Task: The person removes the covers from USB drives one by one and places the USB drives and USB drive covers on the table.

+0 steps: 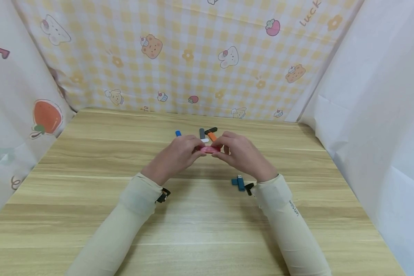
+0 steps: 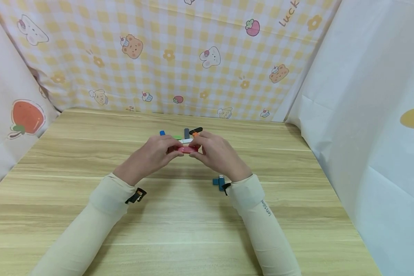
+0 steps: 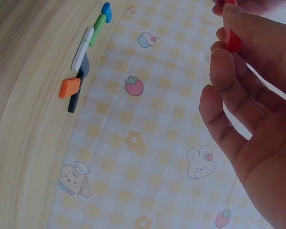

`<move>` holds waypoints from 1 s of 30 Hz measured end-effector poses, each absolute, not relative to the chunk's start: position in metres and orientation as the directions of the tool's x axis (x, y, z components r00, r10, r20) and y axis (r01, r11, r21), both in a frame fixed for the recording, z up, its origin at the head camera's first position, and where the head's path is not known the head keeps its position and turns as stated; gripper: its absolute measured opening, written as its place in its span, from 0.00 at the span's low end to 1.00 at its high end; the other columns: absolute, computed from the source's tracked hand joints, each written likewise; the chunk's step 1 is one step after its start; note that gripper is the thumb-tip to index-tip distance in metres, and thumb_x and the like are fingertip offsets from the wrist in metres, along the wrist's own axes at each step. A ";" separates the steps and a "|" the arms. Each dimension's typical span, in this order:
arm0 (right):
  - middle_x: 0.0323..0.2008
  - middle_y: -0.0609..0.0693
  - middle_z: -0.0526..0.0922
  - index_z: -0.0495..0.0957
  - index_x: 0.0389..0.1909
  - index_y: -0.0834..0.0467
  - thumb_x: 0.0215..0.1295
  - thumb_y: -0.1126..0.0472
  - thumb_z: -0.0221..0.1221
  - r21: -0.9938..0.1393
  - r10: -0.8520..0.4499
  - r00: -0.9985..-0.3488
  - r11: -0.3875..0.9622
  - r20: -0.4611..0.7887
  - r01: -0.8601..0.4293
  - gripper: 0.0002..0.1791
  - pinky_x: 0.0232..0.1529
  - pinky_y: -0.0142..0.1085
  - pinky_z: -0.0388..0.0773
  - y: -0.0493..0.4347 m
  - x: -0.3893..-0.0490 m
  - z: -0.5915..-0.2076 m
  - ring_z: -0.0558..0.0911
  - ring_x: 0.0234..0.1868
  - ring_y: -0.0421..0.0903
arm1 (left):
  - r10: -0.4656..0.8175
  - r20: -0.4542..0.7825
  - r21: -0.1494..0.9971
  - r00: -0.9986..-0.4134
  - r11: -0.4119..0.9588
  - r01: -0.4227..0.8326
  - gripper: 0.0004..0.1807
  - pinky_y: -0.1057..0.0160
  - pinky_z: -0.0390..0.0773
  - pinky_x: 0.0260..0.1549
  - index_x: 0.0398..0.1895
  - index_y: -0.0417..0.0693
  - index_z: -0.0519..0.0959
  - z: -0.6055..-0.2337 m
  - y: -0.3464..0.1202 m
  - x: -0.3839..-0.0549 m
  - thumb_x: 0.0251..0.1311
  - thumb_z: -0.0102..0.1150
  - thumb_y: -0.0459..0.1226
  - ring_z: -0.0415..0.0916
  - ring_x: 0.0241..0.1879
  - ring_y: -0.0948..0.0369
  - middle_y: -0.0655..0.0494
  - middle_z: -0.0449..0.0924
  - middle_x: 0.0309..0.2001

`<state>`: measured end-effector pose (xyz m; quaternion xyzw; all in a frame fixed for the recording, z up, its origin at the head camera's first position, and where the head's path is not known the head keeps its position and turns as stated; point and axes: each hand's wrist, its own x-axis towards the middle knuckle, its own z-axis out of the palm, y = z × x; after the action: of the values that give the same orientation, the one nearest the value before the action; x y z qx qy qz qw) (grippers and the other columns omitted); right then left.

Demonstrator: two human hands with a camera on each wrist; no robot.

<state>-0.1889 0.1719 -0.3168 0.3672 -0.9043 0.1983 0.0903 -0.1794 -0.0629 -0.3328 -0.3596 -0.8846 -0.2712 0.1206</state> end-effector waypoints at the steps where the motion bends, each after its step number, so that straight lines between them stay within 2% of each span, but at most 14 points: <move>1: 0.40 0.48 0.86 0.90 0.46 0.56 0.68 0.58 0.75 -0.294 -0.628 -0.716 0.653 0.305 -0.698 0.10 0.37 0.34 0.82 0.172 -0.189 -0.317 0.81 0.36 0.44 | 0.574 0.412 0.390 -0.708 0.591 0.706 0.12 0.64 0.88 0.40 0.48 0.35 0.89 -0.333 -0.063 -0.179 0.70 0.71 0.37 0.82 0.36 0.58 0.47 0.89 0.41; 10: 0.40 0.48 0.86 0.90 0.47 0.56 0.66 0.59 0.76 -0.290 -0.632 -0.708 0.647 0.315 -0.706 0.11 0.38 0.34 0.84 0.173 -0.190 -0.317 0.82 0.36 0.44 | 0.587 0.454 0.360 -0.670 0.567 0.741 0.11 0.62 0.89 0.43 0.47 0.34 0.89 -0.335 -0.063 -0.180 0.71 0.69 0.35 0.85 0.38 0.56 0.46 0.89 0.41; 19: 0.38 0.48 0.85 0.90 0.47 0.57 0.68 0.58 0.75 -0.286 -0.632 -0.709 0.649 0.313 -0.705 0.11 0.35 0.33 0.81 0.174 -0.191 -0.317 0.81 0.35 0.45 | 0.574 0.445 0.365 -0.687 0.584 0.725 0.11 0.64 0.89 0.40 0.47 0.34 0.89 -0.334 -0.063 -0.180 0.71 0.70 0.36 0.84 0.35 0.58 0.46 0.90 0.41; 30: 0.38 0.48 0.85 0.91 0.47 0.57 0.66 0.60 0.76 -0.301 -0.632 -0.707 0.640 0.318 -0.707 0.11 0.36 0.34 0.81 0.174 -0.191 -0.318 0.81 0.36 0.45 | 0.585 0.438 0.362 -0.682 0.580 0.730 0.10 0.63 0.89 0.41 0.47 0.35 0.89 -0.334 -0.063 -0.181 0.71 0.70 0.35 0.84 0.35 0.57 0.47 0.90 0.39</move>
<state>-0.1912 0.1736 -0.3178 0.3715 -0.9009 0.2050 0.0919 -0.1805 -0.0634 -0.3339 -0.3743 -0.8783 -0.2643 0.1368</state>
